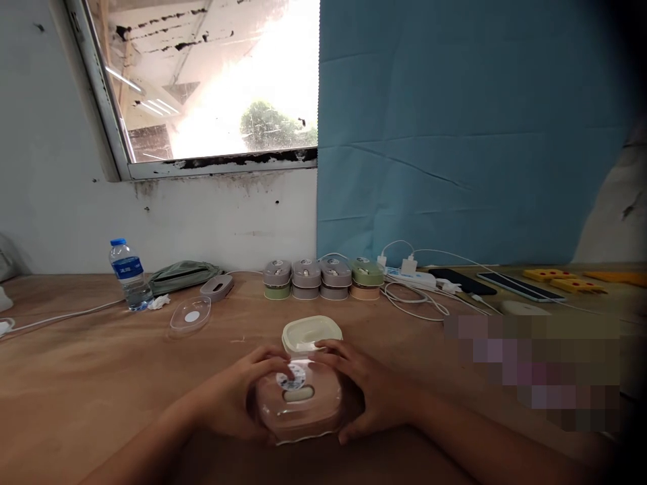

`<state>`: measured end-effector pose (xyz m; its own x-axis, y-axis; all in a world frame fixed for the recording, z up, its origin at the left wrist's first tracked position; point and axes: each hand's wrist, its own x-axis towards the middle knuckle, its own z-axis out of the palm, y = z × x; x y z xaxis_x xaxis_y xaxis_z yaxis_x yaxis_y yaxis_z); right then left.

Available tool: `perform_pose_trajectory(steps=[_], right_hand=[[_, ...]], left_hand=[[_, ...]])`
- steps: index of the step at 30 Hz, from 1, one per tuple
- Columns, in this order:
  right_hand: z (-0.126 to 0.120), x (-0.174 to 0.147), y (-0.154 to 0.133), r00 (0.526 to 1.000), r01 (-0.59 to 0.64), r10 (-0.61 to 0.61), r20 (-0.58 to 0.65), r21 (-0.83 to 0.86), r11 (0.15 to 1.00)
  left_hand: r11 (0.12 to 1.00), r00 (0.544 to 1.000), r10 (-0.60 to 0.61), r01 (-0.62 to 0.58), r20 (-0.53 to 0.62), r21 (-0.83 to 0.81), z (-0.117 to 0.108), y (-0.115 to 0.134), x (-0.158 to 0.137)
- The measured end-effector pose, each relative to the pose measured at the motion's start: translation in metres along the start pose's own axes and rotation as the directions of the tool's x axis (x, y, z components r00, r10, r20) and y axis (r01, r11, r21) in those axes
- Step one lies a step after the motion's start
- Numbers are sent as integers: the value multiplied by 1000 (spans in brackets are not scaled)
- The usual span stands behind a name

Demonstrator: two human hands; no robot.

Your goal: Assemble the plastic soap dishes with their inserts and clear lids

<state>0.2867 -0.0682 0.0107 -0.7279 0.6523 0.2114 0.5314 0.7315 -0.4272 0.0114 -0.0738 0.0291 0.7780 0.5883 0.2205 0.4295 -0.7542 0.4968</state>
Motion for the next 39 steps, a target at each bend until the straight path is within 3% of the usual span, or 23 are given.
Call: perform_pose_trajectory(steps=[4, 8, 10, 13, 17, 19, 23, 27, 32, 39], right_hand=[[-1, 0, -1, 998, -11, 9, -65, -38, 999], [2, 3, -8, 997, 13, -20, -72, -96, 995], [4, 5, -11, 997, 6, -16, -76, -126, 992], [6, 6, -12, 997, -12, 0, -80, -145, 989], [7, 6, -10, 996, -16, 3, -91, -147, 989], [8, 5, -9, 994, -18, 2, -109, -142, 990], [10, 5, -7, 992, -13, -5, -130, -138, 990], [11, 4, -6, 990, -23, -1, -138, -168, 986], [9, 2, -5, 992, -53, 31, -125, -176, 983], [0, 4, 0, 973, -224, 215, -78, -139, 965]], left_hand=[[942, 954, -254, 281, -161, 184, -4, 6, -45], [739, 841, -431, 537, -327, 407, -4, 3, -65], [630, 803, -454, 596, -386, 498, -4, -4, -53], [493, 785, -426, 618, -450, 612, -7, -29, -14], [317, 730, -398, 678, -556, 663, -14, -84, 46], [269, 700, -406, 706, -587, 656, -19, -111, 71], [245, 646, -416, 757, -639, 606, -23, -148, 110], [249, 608, -393, 793, -690, 556, -18, -165, 130], [313, 593, -313, 802, -742, 509, -12, -183, 132], [418, 594, -325, 789, -736, 451, -8, -194, 132]])
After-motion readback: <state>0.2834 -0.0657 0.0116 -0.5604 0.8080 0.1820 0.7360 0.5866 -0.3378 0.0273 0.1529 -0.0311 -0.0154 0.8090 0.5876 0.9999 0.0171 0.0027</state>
